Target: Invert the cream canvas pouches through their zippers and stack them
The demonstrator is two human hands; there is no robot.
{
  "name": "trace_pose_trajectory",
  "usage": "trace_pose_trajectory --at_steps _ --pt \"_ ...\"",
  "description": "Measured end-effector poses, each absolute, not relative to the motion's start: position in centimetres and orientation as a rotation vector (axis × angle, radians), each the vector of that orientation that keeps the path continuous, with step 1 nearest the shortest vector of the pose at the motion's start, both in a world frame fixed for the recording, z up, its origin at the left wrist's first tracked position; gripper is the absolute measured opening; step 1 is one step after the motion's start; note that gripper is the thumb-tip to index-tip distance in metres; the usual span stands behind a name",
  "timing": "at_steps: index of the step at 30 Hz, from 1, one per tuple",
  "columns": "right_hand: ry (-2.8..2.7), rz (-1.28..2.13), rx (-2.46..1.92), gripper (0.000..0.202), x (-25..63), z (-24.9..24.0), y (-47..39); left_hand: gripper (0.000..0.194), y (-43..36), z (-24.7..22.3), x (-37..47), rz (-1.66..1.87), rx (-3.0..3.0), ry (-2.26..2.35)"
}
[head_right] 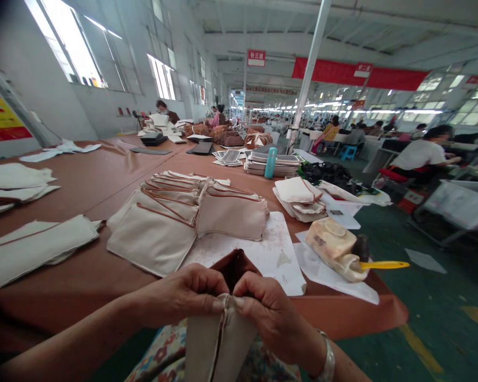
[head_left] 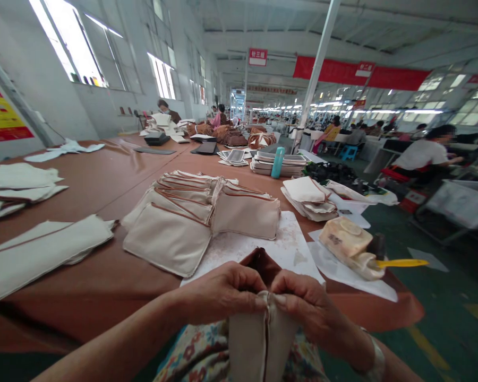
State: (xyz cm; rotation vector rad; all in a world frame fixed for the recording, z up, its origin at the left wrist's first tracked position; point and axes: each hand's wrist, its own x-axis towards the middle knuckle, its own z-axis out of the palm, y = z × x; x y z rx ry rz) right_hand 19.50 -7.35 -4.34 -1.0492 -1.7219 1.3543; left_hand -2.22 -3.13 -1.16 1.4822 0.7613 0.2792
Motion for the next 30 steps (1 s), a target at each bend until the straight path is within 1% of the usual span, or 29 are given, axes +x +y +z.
trace_pose_trajectory --at_steps 4,7,10,13,18,21,25,30 --pt "-1.442 1.669 -0.939 0.018 19.5 -5.0 -7.0 0.037 -3.1 -1.8 -1.9 0.289 1.292 0.723" --pt "-1.341 1.731 -0.891 0.023 19.3 -5.2 -6.8 0.037 -3.2 -2.2 -1.7 0.32 1.23 0.7" --pt "-1.425 1.635 -0.944 0.029 19.0 -4.6 -6.6 0.033 -3.4 -2.4 -1.5 0.344 1.238 0.674" --pt "-1.582 1.492 -1.027 0.029 18.9 -4.0 -6.5 0.031 -3.6 -2.7 -1.5 0.373 1.244 0.707" --pt "-1.574 1.591 -1.028 0.024 19.1 -4.1 -6.4 0.032 -3.4 -3.4 -1.7 0.38 1.16 0.696" --pt "-1.625 1.493 -1.098 0.022 19.0 -4.4 -6.5 0.032 -3.2 -3.7 -1.7 0.381 1.075 0.674" --pt "-1.699 1.308 -1.165 0.019 18.7 -4.4 -6.8 0.032 -3.2 -3.6 -1.3 0.39 1.271 0.737" --pt "-1.791 1.203 -1.164 0.017 18.9 -4.1 -7.1 0.027 -3.7 -3.1 -0.8 0.335 1.448 0.897"
